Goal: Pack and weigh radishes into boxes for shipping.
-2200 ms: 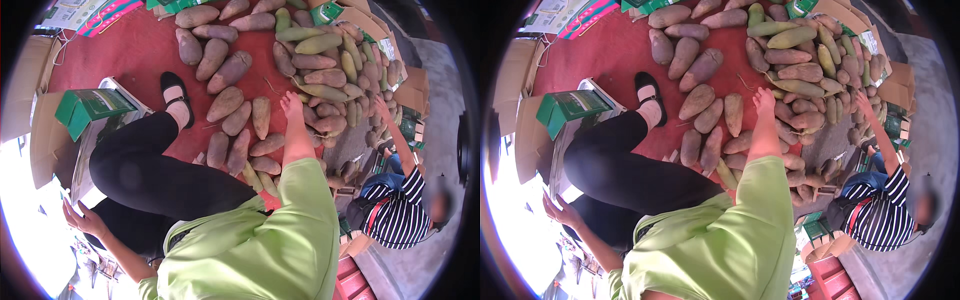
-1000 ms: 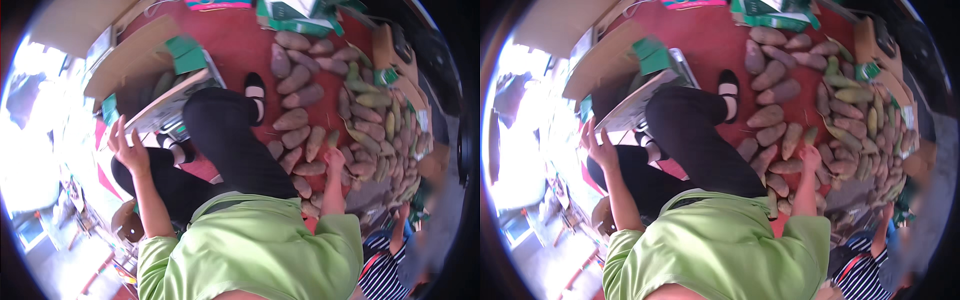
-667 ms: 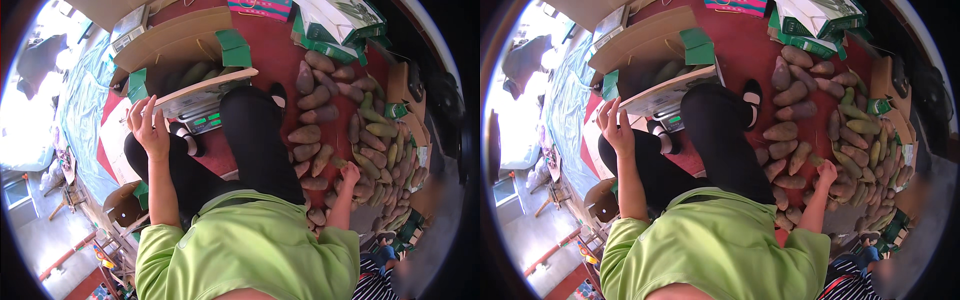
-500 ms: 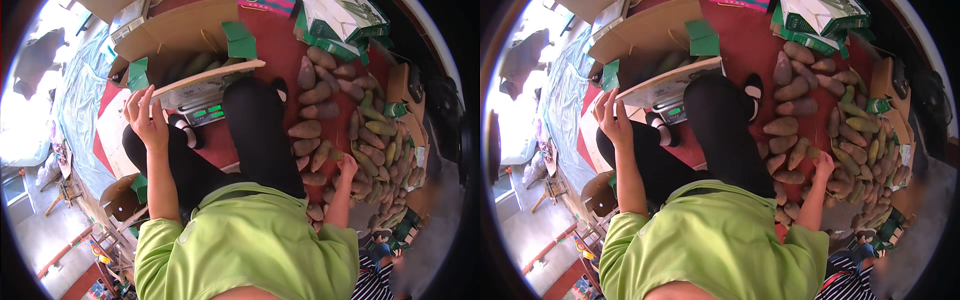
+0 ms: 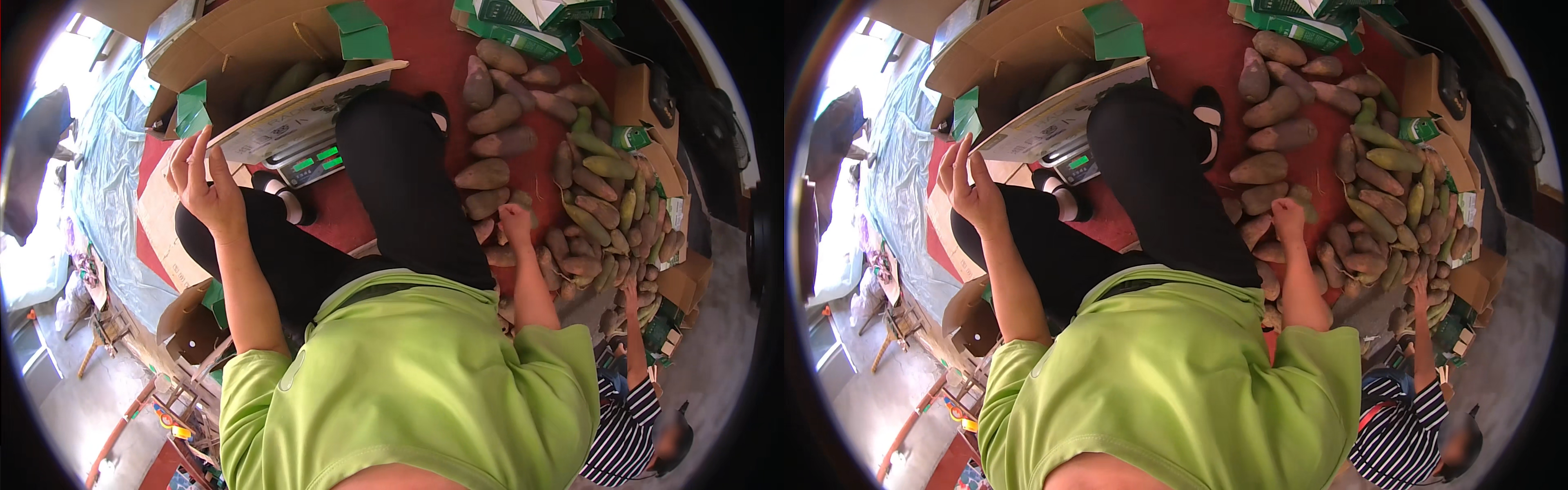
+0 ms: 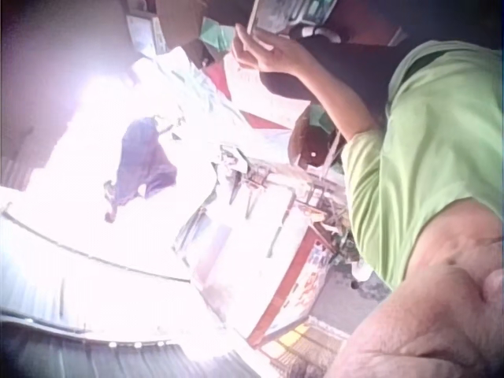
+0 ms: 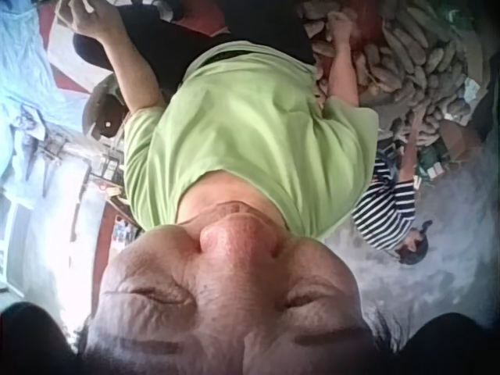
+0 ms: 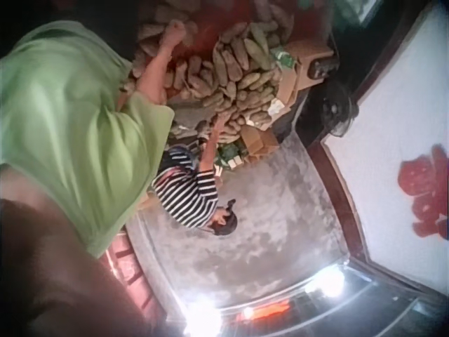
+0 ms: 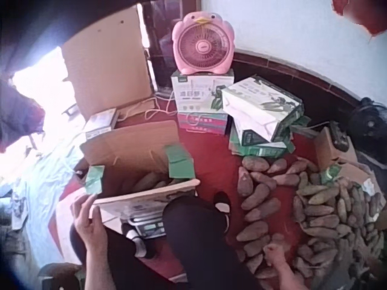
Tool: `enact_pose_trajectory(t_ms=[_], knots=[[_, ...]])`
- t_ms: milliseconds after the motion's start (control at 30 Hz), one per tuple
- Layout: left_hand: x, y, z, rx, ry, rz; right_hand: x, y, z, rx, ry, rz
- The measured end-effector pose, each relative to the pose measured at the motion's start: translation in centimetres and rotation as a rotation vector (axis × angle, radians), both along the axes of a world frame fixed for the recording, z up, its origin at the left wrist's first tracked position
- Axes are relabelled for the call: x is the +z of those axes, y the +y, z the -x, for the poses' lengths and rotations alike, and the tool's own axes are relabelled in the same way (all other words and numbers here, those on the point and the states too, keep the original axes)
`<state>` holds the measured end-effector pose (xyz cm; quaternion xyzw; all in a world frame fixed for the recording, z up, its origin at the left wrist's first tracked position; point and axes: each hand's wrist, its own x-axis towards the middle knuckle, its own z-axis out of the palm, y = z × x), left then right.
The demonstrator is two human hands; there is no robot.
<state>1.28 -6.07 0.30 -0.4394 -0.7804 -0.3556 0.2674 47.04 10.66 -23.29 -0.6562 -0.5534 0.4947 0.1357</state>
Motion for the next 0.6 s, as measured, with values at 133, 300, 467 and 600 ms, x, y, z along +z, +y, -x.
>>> enact_pose_trajectory(t_ms=[133, 300, 467, 600], knots=[[0.1, -0.5, 0.3, 0.022, -0.005, 0.011, -2.9, -1.7, -0.2, 0.218, -0.198, -0.167], [0.4, -0.9, 0.3, 0.029, 0.007, 0.009, -2.2, -2.1, 0.4, 0.247, -0.132, -0.151], [0.3, -0.5, 0.0, 0.012, -0.03, -0.009, -0.5, -1.8, -0.5, 0.249, -0.133, -0.028], [1.1, -0.7, -0.9, 0.002, -0.068, -0.047, 0.5, -1.6, 0.1, 0.247, -0.132, -0.014]])
